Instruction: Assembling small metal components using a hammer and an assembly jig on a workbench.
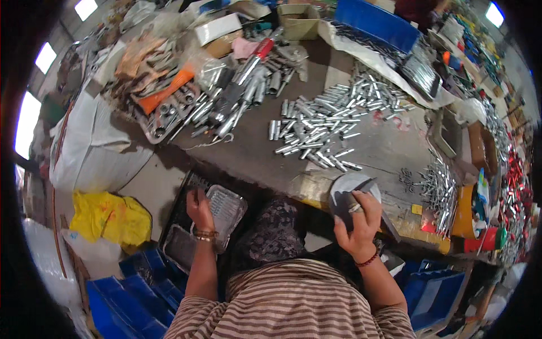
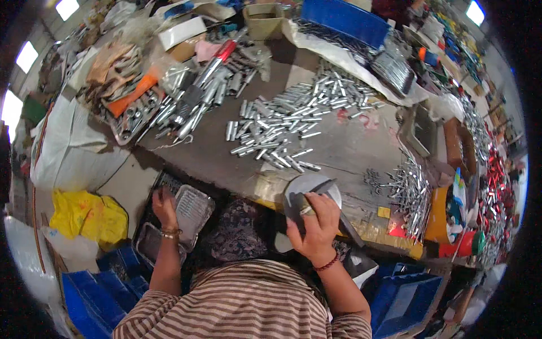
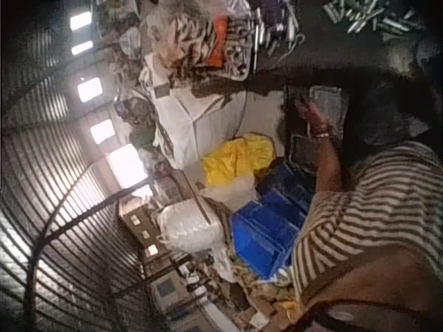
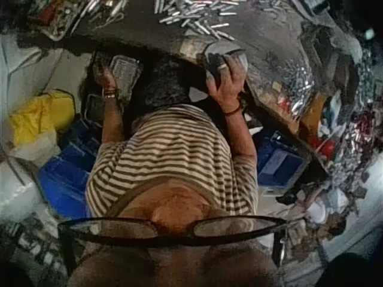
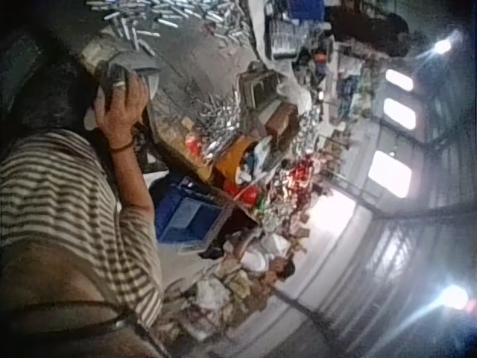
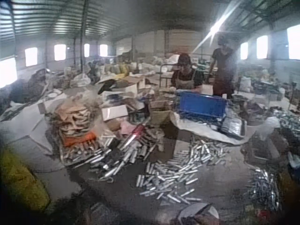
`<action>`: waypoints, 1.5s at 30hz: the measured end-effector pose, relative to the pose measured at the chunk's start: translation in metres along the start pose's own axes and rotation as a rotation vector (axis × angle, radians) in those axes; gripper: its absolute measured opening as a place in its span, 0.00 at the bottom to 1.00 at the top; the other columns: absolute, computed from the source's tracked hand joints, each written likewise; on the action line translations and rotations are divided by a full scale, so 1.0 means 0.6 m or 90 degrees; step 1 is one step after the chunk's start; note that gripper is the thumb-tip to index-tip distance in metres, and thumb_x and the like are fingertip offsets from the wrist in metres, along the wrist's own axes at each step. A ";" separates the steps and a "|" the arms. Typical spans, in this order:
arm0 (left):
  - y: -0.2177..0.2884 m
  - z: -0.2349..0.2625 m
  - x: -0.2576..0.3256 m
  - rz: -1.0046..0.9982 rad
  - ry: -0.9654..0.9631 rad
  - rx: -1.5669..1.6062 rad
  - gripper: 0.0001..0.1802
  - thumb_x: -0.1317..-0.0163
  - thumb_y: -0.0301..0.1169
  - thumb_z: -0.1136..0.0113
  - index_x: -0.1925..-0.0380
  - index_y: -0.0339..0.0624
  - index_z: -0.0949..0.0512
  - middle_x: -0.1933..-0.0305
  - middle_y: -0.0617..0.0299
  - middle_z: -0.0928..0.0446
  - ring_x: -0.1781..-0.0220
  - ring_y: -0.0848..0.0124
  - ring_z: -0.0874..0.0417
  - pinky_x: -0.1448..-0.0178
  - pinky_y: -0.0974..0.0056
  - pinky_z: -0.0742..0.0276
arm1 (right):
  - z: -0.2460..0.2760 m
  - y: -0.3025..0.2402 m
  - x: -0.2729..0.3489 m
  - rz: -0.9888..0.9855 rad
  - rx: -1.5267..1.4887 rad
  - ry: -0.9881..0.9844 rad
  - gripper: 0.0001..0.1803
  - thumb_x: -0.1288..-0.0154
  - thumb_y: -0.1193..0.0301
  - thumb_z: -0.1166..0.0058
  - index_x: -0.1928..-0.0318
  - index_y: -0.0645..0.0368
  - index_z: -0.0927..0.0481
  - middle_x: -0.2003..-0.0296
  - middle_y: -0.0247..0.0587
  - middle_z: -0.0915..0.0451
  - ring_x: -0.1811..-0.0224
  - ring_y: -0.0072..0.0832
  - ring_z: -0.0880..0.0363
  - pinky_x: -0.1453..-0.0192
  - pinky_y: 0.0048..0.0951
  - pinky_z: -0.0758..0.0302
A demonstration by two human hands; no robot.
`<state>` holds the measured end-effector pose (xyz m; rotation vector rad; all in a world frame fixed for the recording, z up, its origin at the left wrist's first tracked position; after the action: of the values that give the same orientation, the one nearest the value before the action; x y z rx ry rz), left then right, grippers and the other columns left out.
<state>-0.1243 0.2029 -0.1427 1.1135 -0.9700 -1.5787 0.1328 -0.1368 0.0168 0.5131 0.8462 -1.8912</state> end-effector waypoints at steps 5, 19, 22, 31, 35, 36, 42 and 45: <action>0.389 -0.128 0.033 -0.256 -0.362 0.007 0.09 0.34 0.26 0.31 0.55 0.41 0.16 0.56 0.60 0.18 0.55 0.67 0.15 0.52 0.62 0.18 | 0.013 -0.008 -0.012 0.006 -0.049 -0.004 0.17 0.46 0.66 0.30 0.58 0.61 0.16 0.41 0.50 0.19 0.39 0.51 0.20 0.31 0.58 0.28; 0.474 -0.380 0.089 -0.715 -0.625 -0.184 0.08 0.40 0.31 0.29 0.62 0.43 0.17 0.60 0.59 0.20 0.51 0.55 0.19 0.47 0.52 0.21 | 0.119 -0.028 0.011 -0.052 -0.111 -0.005 0.17 0.42 0.69 0.29 0.52 0.58 0.15 0.43 0.48 0.18 0.40 0.48 0.20 0.34 0.50 0.24; 0.470 -0.371 0.081 -0.735 -0.612 -0.187 0.08 0.43 0.29 0.28 0.65 0.44 0.18 0.61 0.59 0.21 0.52 0.56 0.19 0.50 0.52 0.20 | 0.162 0.012 0.017 -0.108 -0.056 0.022 0.16 0.43 0.69 0.29 0.54 0.58 0.16 0.47 0.47 0.16 0.48 0.47 0.16 0.45 0.46 0.19; 0.514 -0.301 0.099 -0.587 -0.587 -0.058 0.05 0.39 0.23 0.34 0.63 0.39 0.18 0.57 0.54 0.18 0.52 0.51 0.20 0.45 0.51 0.25 | 0.261 0.237 -0.016 -0.222 0.306 0.052 0.16 0.45 0.75 0.32 0.56 0.57 0.20 0.55 0.46 0.19 0.49 0.48 0.20 0.47 0.48 0.23; 0.496 -0.267 0.126 -0.495 -0.577 -0.034 0.06 0.39 0.23 0.34 0.62 0.39 0.18 0.58 0.54 0.18 0.52 0.52 0.20 0.45 0.52 0.25 | 0.291 0.320 0.010 -0.367 0.465 0.068 0.16 0.42 0.74 0.31 0.55 0.60 0.20 0.53 0.48 0.20 0.49 0.51 0.20 0.46 0.49 0.22; 0.488 -0.264 0.131 -0.439 -0.571 -0.028 0.06 0.39 0.23 0.34 0.62 0.39 0.18 0.58 0.54 0.18 0.52 0.52 0.20 0.45 0.52 0.25 | 0.290 0.326 0.016 -0.373 0.474 0.055 0.13 0.39 0.72 0.32 0.56 0.58 0.21 0.56 0.47 0.20 0.51 0.50 0.20 0.49 0.48 0.21; 0.482 -0.270 0.157 -0.488 -0.601 -0.050 0.06 0.39 0.24 0.33 0.62 0.39 0.18 0.59 0.54 0.18 0.52 0.51 0.20 0.46 0.52 0.25 | 0.269 0.312 0.046 -0.332 0.489 0.039 0.08 0.33 0.69 0.36 0.58 0.57 0.20 0.59 0.46 0.21 0.53 0.48 0.20 0.52 0.47 0.21; 0.487 -0.265 0.164 -0.509 -0.645 -0.085 0.07 0.40 0.24 0.32 0.62 0.39 0.18 0.59 0.55 0.18 0.52 0.51 0.20 0.46 0.51 0.25 | 0.273 0.288 0.047 -0.337 0.440 0.019 0.07 0.34 0.72 0.36 0.57 0.58 0.19 0.54 0.47 0.19 0.50 0.49 0.20 0.48 0.47 0.21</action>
<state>0.0858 0.0239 0.0669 0.5623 -1.0474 -2.9594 0.2764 -0.3257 0.0499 0.7832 0.3307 -2.6821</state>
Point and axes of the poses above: each hand's wrist, its own x-axis away from the middle knuckle, its own z-axis out of the back of the hand, y = z × x, the point moved 2 cm from there along -x, towards the middle knuckle
